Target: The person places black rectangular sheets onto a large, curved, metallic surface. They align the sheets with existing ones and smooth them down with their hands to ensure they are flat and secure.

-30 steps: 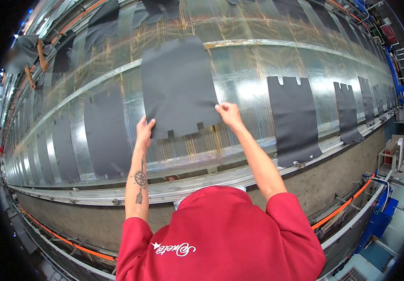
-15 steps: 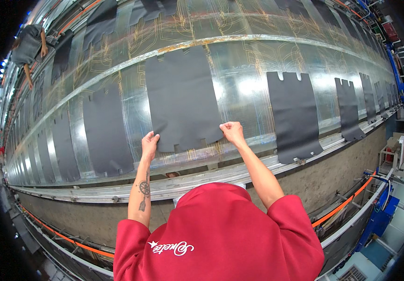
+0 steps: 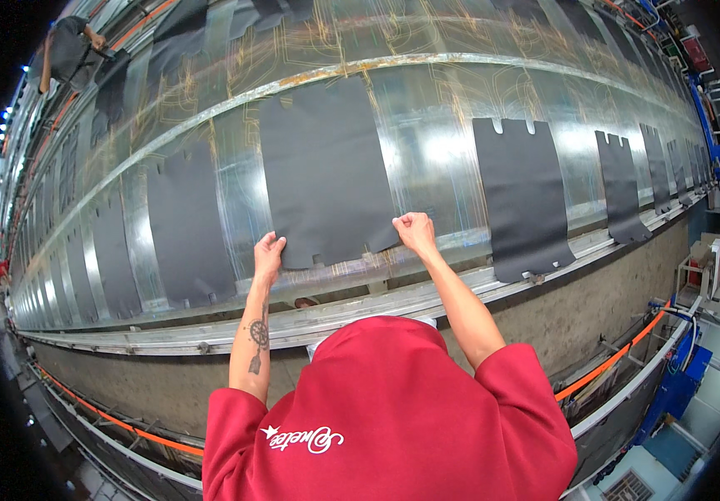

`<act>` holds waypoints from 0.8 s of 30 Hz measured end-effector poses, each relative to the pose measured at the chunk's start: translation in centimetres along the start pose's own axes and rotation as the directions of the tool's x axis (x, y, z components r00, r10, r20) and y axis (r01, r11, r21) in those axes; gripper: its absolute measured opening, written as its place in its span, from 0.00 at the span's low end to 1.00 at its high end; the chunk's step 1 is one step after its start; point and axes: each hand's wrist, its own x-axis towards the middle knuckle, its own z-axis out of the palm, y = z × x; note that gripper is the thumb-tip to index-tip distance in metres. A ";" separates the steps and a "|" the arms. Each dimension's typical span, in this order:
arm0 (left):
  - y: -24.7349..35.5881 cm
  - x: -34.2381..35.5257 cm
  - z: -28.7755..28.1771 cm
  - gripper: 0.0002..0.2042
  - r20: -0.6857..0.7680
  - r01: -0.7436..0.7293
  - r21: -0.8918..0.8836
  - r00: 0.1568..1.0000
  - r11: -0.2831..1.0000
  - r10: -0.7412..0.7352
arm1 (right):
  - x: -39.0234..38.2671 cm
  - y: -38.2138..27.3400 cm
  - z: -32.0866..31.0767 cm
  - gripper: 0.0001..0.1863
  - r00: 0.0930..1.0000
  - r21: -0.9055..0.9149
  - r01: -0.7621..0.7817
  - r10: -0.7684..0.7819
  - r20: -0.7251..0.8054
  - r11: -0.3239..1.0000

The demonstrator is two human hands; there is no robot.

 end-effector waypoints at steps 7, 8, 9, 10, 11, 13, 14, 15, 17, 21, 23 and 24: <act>1.0 -0.3 0.0 0.20 -0.088 0.005 0.150 0.996 0.989 0.008 | 0.2 0.1 -0.4 0.15 0.999 -0.019 -0.025 0.025 0.042 1.000; 0.9 -0.3 -0.2 0.19 -0.105 0.015 0.195 0.994 0.981 0.006 | 0.3 0.2 -0.4 0.15 0.999 -0.018 -0.015 0.016 0.047 1.000; 0.5 -0.6 -0.5 0.19 -0.113 0.020 0.209 0.994 0.978 0.003 | 0.3 0.4 -0.4 0.15 0.996 -0.025 -0.020 0.022 0.081 0.999; 0.4 -0.2 -0.7 0.18 -0.121 0.013 0.218 0.993 0.976 0.014 | 0.7 0.1 -0.7 0.15 0.994 -0.031 -0.014 0.017 0.107 0.999; 0.1 -0.1 -0.9 0.18 -0.128 0.006 0.228 0.991 0.974 0.024 | 0.7 0.0 -0.9 0.15 0.988 -0.046 -0.035 0.041 0.146 0.998; -0.1 -0.5 -1.2 0.17 -0.123 0.010 0.207 0.992 0.978 0.016 | 0.4 -0.4 -1.1 0.16 0.982 -0.055 -0.064 0.073 0.174 0.996; 0.1 -0.7 -1.2 0.16 -0.121 0.009 0.196 0.993 0.981 0.015 | 0.4 -0.5 -1.2 0.16 0.979 -0.060 -0.077 0.087 0.185 0.995; 0.2 -0.9 -1.1 0.16 -0.119 0.009 0.206 0.993 0.979 0.016 | 0.3 -0.6 -1.5 0.16 0.977 -0.077 -0.071 0.084 0.194 0.995; 0.4 -1.2 -1.0 0.15 -0.120 0.010 0.226 0.993 0.974 0.018 | 0.1 -0.6 -1.9 0.16 0.974 -0.108 -0.054 0.076 0.215 0.993; 0.5 -1.9 -0.9 0.14 -0.121 -0.008 0.254 0.992 0.967 0.040 | -0.4 -0.2 -2.2 0.17 0.974 -0.110 -0.052 0.075 0.214 0.993; 0.4 -2.2 -0.9 0.12 -0.133 0.004 0.274 0.991 0.962 0.034 | -0.6 -0.1 -2.4 0.16 0.968 -0.102 -0.031 0.055 0.244 0.994; 0.4 -2.3 -0.9 0.12 -0.134 0.002 0.281 0.990 0.960 0.037 | -0.7 0.0 -2.4 0.16 0.965 -0.098 -0.021 0.046 0.259 0.995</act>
